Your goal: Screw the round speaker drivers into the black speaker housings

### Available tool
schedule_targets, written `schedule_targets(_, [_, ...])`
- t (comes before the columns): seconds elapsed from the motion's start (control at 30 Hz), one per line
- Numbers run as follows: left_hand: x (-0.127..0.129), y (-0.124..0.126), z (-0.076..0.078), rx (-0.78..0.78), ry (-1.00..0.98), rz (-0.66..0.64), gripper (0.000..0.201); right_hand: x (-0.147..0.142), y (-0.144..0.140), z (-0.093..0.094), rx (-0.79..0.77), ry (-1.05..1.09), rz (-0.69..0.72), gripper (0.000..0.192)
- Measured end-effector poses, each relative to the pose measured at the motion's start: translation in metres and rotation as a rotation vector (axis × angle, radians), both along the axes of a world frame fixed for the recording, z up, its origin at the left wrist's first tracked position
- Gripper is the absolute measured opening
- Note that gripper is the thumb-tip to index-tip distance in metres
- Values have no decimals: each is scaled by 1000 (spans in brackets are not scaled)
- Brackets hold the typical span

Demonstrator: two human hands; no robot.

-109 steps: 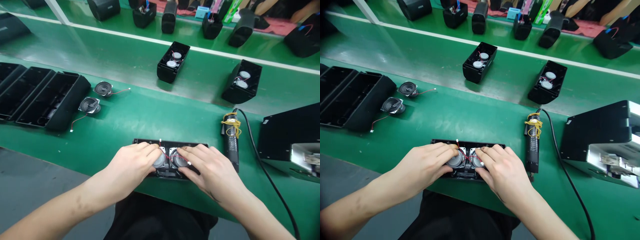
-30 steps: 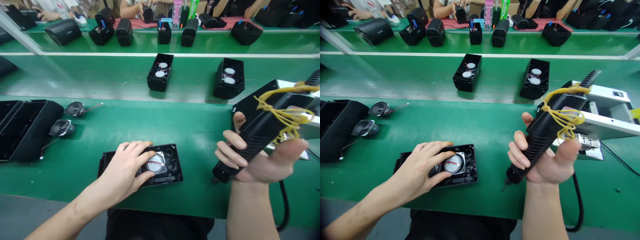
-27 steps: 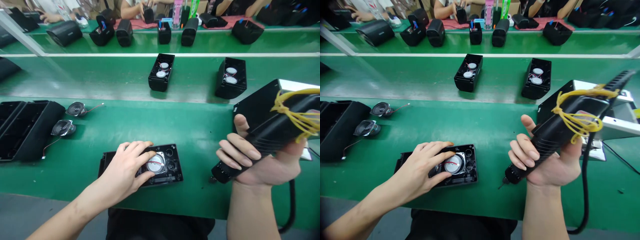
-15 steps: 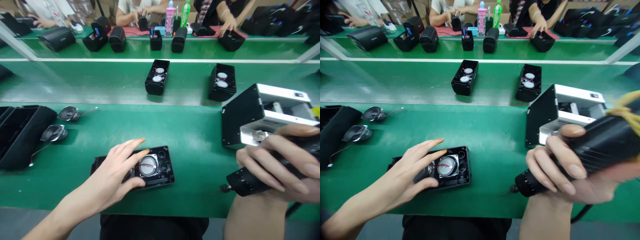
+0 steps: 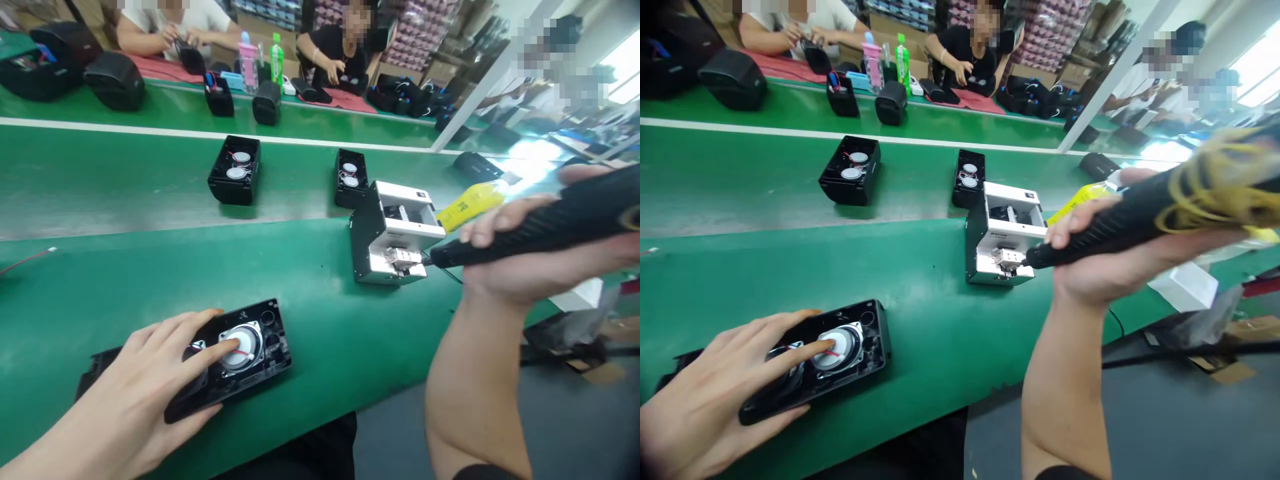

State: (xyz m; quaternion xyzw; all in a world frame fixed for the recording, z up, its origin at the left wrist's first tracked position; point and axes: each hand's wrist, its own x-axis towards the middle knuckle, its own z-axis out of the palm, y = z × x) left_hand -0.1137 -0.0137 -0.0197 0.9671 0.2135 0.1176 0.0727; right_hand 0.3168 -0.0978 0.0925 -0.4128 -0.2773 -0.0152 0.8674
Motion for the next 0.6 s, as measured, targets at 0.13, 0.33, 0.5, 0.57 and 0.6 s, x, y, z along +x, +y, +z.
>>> schedule_targets(0.13, [39, -2, 7, -2, 1, -113, 55, -7, 17, -12, -26, -219, -23, 69])
schedule_targets(0.33, [80, -8, 9, -60, 0, -184, 65, -1, 4, -18, -112, -160, 55, 67])
schedule_targets(0.5, [88, -7, 8, -61, -9, -192, 64, 2, -1, -16, -158, -88, 92, 74])
schedule_targets(0.57, [87, -9, 7, -42, -17, -180, 63, 1, -5, -16, -178, -73, 102, 85])
schedule_targets(0.6, [86, -11, 6, -31, -26, -174, 62, 0, -7, -17, -181, -67, 109, 90])
